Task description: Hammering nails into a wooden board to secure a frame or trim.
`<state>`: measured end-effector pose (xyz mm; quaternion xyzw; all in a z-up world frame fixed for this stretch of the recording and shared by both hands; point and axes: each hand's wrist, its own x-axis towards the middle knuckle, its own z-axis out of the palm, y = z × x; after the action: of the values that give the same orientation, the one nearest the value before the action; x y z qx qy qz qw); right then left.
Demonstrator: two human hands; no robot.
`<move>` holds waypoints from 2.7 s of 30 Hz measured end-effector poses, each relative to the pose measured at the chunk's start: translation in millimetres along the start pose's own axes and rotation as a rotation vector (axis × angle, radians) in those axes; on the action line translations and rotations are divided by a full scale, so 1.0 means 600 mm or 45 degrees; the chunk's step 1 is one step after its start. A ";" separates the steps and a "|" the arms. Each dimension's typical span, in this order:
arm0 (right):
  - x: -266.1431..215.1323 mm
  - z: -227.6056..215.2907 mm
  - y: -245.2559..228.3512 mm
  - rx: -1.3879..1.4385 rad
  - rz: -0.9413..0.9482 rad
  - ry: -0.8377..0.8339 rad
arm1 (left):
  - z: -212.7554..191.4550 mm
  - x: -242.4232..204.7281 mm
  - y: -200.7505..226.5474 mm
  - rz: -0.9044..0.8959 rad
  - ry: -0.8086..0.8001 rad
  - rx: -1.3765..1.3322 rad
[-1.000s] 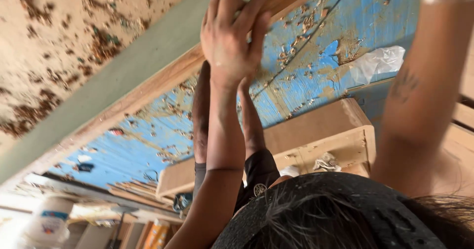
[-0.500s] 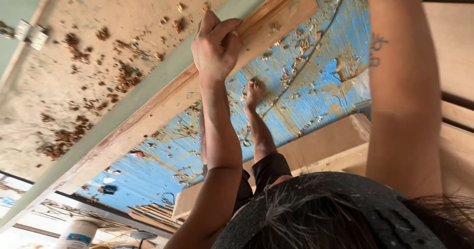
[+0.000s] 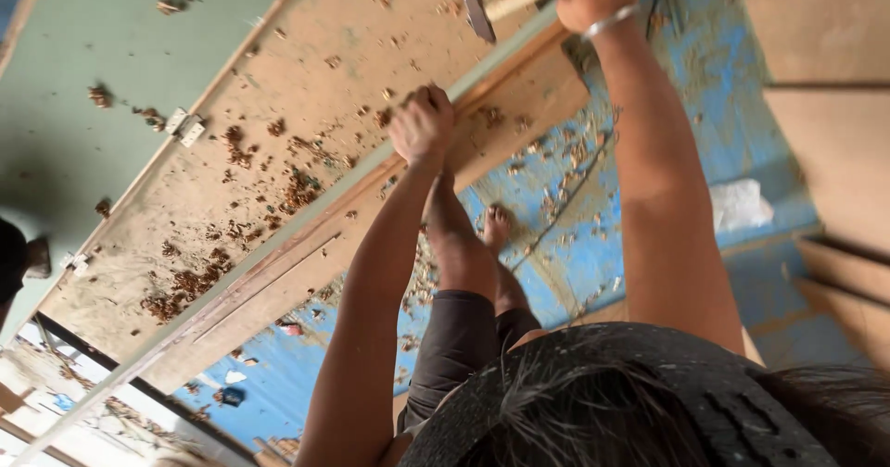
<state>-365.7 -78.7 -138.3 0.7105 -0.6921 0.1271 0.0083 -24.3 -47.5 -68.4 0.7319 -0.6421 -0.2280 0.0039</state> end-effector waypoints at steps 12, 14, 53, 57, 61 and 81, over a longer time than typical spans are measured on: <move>0.056 -0.082 -0.023 -0.083 -0.197 0.085 | 0.026 -0.001 0.022 0.281 0.592 -0.162; 0.049 -0.073 -0.016 -0.024 -0.170 0.080 | 0.026 -0.004 0.027 0.298 0.554 -0.157; 0.053 -0.126 0.013 -0.205 -0.126 -0.182 | 0.039 -0.033 0.080 0.182 0.647 -0.164; 0.081 -0.167 -0.018 -0.172 -0.275 -0.172 | 0.047 -0.012 0.073 0.139 0.668 -0.118; 0.084 -0.145 0.000 -0.157 -0.380 -0.177 | 0.064 -0.006 0.062 0.112 0.625 -0.077; 0.075 -0.117 -0.009 0.023 -0.340 0.008 | 0.024 -0.019 0.030 0.224 0.790 -0.081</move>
<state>-371.7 -109.5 -61.1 0.7960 -0.5900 0.1335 0.0210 -46.7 -35.9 -71.9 0.7076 -0.6638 -0.0129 0.2418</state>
